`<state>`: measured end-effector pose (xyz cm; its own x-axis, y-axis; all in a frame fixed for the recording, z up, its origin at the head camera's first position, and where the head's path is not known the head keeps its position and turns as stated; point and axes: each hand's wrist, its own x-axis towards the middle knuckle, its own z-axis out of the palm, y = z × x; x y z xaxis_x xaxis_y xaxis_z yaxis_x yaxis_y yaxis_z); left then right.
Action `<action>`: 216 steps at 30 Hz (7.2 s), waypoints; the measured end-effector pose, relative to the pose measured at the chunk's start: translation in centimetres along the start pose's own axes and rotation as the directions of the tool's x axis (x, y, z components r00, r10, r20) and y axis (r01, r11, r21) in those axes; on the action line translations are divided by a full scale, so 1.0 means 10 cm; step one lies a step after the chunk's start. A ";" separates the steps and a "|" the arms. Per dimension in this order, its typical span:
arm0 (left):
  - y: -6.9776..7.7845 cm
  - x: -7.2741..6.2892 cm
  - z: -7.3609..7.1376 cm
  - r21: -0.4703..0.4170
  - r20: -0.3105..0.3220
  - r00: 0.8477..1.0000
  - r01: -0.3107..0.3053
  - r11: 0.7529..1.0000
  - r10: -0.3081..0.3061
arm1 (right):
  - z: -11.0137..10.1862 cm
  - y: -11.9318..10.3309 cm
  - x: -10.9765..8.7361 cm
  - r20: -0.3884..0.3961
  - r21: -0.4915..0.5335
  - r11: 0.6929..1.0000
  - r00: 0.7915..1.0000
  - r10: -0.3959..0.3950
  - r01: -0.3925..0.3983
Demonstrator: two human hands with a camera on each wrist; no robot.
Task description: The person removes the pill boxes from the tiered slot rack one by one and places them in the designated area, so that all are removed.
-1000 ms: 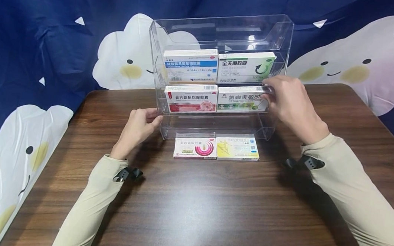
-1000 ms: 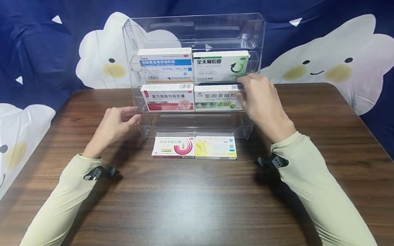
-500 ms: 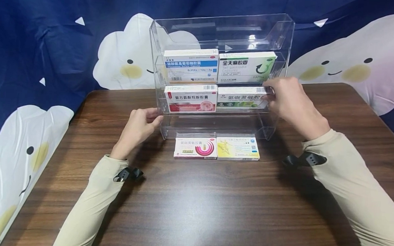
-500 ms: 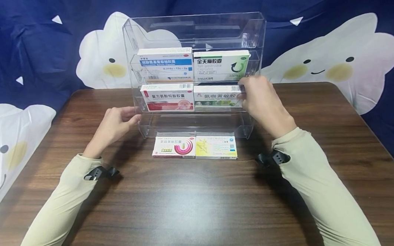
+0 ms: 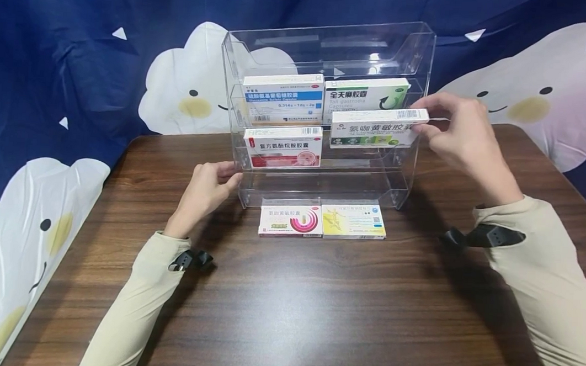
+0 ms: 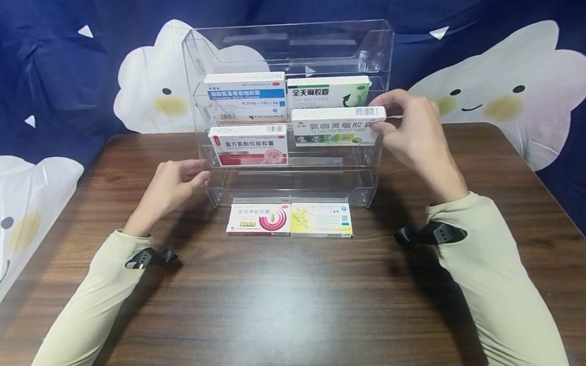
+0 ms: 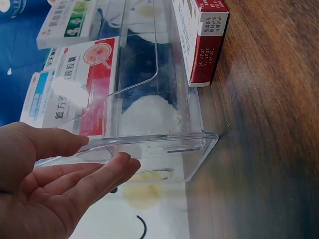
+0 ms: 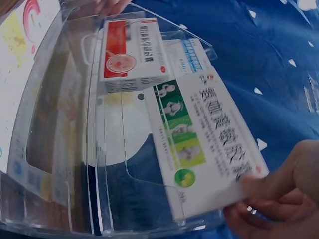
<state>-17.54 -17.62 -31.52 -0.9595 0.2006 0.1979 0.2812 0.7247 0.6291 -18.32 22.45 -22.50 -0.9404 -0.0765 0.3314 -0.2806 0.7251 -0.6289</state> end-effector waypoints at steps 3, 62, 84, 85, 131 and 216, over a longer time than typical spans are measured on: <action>0.00 0.00 0.00 0.002 -0.001 1.000 -0.002 1.000 0.002 | -0.04 0.08 -0.03 -0.005 0.241 0.970 0.999 0.045 -0.042; 0.03 0.00 0.01 -0.010 0.000 1.000 0.007 1.000 -0.007 | 0.50 0.82 -1.31 0.641 0.446 0.726 0.753 0.150 -0.524; 0.02 -0.01 0.00 -0.015 0.006 1.000 0.011 1.000 -0.011 | 0.58 0.78 -1.33 0.570 0.303 0.838 0.791 0.223 -0.455; 0.02 -0.01 0.00 -0.014 0.005 1.000 0.011 1.000 -0.011 | 0.58 0.77 -1.33 0.565 0.283 0.848 0.793 0.229 -0.447; 0.02 -0.02 0.00 -0.005 0.008 1.000 0.024 1.000 -0.024 | 0.61 0.38 -1.22 0.089 -0.116 0.964 0.969 -0.231 0.240; 0.04 -0.01 0.00 0.018 -0.013 1.000 0.000 1.000 0.000 | 1.42 -0.35 0.08 -0.024 0.247 0.968 0.999 -0.032 0.037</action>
<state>-17.30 -17.37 -31.36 -0.9592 0.1923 0.2073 0.2807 0.7363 0.6156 -20.80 10.14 -29.97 -0.9261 -0.0828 0.3680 -0.3536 0.5306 -0.7704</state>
